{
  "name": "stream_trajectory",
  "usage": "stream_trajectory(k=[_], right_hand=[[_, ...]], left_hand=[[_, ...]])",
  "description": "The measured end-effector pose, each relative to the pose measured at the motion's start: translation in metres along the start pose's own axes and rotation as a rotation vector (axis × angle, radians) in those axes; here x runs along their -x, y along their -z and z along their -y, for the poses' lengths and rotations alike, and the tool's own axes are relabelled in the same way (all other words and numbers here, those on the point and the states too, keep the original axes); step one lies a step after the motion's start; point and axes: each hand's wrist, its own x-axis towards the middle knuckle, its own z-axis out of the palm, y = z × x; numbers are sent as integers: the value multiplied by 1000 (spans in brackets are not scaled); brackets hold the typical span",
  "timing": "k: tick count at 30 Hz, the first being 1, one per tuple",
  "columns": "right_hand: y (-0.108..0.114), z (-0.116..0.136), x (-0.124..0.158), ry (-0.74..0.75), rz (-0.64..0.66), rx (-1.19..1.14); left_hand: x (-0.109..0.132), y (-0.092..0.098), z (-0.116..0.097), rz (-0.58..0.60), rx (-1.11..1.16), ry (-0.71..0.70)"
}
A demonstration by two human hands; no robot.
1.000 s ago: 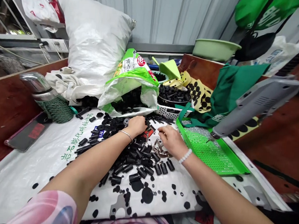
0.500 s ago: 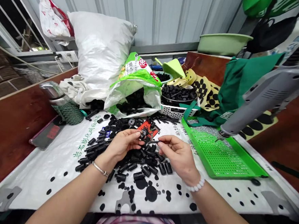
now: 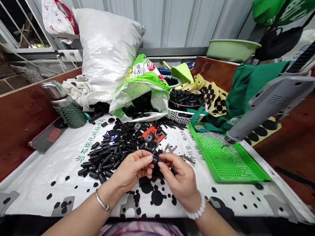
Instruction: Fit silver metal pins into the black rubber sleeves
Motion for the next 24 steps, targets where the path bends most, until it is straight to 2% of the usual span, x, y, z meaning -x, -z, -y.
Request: stream_trajectory(k=[3,8,13,19,24], right_hand=[[2,-2,2,-93,42,-55],[7,1,3,172,35,151],[9,9,10,242,39,266],[5,11,23,398,2,454],[6,14,21,449,68,504]], left_hand=[[3,-1,0,1,-48,-15],[8,-3,-1,46,-195,-110],[12,-6,-2,36,-295,-161],[14,-6,7,12,-135,-64],[17,-3,5,11,-164,-20]])
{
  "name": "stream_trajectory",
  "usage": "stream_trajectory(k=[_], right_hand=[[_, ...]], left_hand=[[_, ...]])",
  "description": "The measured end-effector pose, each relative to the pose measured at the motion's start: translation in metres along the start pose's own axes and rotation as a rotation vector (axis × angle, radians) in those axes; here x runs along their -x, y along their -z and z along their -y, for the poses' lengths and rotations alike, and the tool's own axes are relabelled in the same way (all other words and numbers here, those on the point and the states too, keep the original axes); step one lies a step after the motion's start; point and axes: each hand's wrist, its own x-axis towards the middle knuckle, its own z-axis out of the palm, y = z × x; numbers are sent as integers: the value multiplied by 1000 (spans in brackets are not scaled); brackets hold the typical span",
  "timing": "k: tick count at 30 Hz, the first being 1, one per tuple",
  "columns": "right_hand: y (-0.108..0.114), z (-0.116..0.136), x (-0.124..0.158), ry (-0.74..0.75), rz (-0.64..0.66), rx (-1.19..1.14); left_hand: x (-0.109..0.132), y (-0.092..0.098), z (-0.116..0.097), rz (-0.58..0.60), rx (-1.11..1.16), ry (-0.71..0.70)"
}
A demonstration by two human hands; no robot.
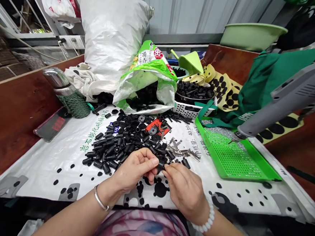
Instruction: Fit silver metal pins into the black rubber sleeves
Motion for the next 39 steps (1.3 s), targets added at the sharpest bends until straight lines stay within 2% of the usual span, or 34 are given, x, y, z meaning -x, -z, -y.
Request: stream_trajectory(k=[4,7,12,15,17,22,26,30,34,36,39], right_hand=[[7,0,-7,-120,107,-137],[10,1,-9,-167,137,-195],[10,2,-8,-108,160,-149],[7,0,-7,-23,156,-65],[3,-1,-5,-28,157,-80],[-12,-1,-7,-112,131,-173],[-14,-4,-22,-175,95,-175],[-12,-12,-35,-222,154,-250],[-13,-19,-36,-324,211,-344],[-14,-22,-35,-378,205,-362],[-13,-26,-36,-437,212,-365]], left_hand=[[2,2,-6,19,-83,-17],[4,1,-10,29,-133,-34],[5,4,-15,64,-215,14],[4,6,-14,95,-156,51],[2,7,-11,84,-124,41],[-3,10,-8,30,-109,15],[-8,14,-14,-9,3,-2],[-12,23,-19,-17,107,73],[-14,31,-21,-29,195,105],[-15,34,-21,-53,148,75],[-16,39,-21,-142,-140,-55]])
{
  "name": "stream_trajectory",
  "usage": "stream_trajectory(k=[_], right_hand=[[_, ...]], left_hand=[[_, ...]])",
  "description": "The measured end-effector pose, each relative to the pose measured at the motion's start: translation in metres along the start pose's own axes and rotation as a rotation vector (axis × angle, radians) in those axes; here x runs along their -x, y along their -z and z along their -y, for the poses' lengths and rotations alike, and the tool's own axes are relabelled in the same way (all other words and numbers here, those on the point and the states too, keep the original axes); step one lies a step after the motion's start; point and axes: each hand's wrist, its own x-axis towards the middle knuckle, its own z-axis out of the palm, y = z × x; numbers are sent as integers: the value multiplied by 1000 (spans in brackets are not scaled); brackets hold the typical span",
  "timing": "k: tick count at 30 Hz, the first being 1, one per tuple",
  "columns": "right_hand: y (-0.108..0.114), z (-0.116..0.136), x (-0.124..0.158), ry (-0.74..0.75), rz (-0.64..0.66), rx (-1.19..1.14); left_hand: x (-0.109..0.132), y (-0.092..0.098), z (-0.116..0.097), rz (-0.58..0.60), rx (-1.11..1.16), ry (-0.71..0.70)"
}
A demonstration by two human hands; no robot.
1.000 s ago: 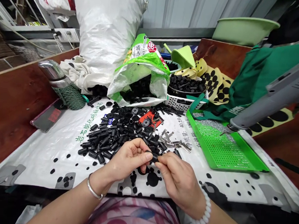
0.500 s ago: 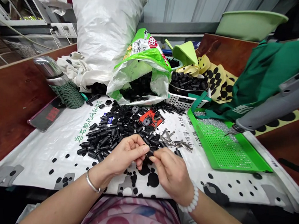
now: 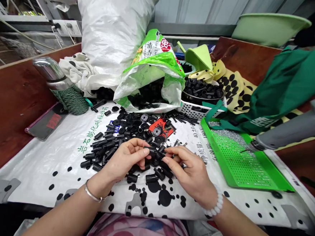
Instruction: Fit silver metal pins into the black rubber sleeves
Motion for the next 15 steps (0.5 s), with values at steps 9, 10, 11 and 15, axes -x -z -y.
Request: stream_trajectory(k=[9,10,11,15], right_hand=[[22,-39,-70,-278,190,737],[21,-47,-81,-305,205,762],[19,-56,-91,-331,220,783],[3,-84,-116,-396,280,820]], left_hand=[[2,32,6,-287,-1118,-430],[1,34,8,-308,-1195,-479],[-1,35,9,-327,-1257,-522],[-9,41,16,-350,-1371,-569]])
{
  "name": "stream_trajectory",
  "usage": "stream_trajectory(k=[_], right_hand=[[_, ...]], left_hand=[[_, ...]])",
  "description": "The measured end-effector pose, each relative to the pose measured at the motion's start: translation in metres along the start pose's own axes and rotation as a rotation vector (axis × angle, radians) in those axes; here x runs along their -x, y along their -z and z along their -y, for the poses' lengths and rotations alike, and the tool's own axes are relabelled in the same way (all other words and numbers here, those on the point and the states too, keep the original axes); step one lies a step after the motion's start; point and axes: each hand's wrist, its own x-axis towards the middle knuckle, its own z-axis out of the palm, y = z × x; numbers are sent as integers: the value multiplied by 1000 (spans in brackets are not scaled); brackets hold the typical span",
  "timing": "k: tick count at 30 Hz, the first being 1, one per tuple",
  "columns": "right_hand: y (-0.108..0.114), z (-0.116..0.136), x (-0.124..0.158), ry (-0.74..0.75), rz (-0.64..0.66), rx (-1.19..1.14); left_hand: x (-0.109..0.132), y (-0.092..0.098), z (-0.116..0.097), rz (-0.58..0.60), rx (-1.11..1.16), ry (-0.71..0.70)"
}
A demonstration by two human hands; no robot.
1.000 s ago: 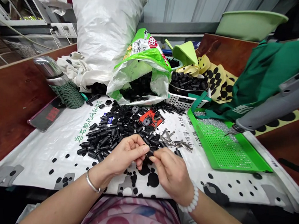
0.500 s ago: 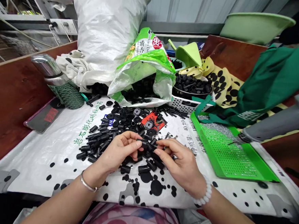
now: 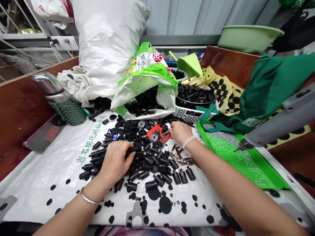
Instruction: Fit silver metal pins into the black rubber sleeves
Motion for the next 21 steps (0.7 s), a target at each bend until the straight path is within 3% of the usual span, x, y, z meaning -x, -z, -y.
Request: stream_trajectory(k=[5,9,11,15,18,21], right_hand=[[-16,-1,-9,1,21,-22],[-12,-9,7,21,0,-78],[-6,-12,22,35,-37,-119],[7,-17,63,81,-137,-230],[12,-25,90,112,-211,-344],[12,-35,105,120,-282,-498]], left_hand=[[-16,5,-1,64,-26,7],[-60,2,-31,156,-93,-70],[-88,-12,-50,242,-145,-83],[-132,-57,-78,305,-134,-69],[-146,-82,-84,353,-92,-60],[-147,-82,-82,376,-21,-59]])
